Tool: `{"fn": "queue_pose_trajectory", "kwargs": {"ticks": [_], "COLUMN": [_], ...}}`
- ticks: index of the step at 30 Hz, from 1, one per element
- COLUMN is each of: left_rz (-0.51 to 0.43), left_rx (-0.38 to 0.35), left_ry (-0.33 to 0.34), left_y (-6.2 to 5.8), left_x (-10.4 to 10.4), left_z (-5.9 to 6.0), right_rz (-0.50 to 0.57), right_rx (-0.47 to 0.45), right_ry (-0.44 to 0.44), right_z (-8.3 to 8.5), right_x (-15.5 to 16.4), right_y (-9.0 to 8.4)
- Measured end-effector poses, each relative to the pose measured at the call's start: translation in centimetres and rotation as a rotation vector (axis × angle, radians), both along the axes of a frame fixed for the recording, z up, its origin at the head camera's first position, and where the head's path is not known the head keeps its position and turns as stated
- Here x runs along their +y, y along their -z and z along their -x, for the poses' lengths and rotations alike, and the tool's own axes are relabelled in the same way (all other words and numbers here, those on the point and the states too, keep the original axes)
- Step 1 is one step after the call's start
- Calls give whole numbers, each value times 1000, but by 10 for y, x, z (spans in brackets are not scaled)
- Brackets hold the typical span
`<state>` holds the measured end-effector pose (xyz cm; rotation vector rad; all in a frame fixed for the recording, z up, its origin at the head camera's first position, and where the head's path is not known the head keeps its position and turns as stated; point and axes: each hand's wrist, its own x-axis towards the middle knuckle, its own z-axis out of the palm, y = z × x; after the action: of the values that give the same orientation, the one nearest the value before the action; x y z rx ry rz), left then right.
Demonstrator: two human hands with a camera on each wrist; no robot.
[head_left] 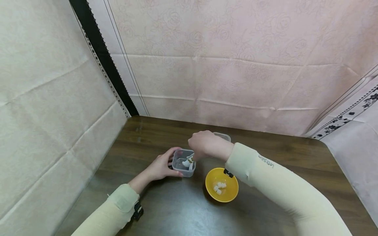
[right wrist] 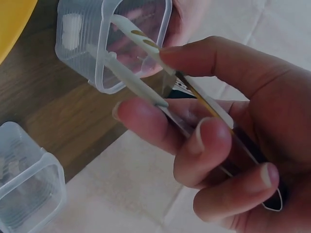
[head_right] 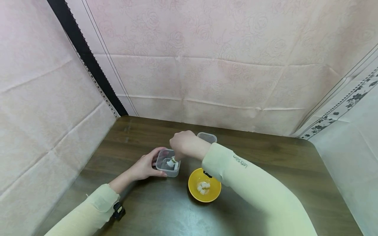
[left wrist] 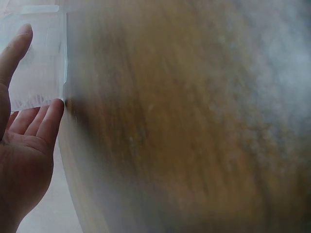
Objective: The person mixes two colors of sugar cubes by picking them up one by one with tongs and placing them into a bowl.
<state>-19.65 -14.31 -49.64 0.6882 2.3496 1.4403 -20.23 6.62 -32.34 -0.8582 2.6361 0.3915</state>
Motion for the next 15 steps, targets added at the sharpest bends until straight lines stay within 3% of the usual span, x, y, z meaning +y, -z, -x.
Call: {"fn": "queue_pose_trajectory", "kwargs": {"ticks": [15], "left_rz": [-18], "left_rx": [18], "left_ry": [19], "left_y": [0], "left_x": [0], "left_z": [0], "right_rz": [-98], "right_rx": [94], "right_ry": [12], "right_z": [-3], "right_x": [-19], "right_y": [14]}}
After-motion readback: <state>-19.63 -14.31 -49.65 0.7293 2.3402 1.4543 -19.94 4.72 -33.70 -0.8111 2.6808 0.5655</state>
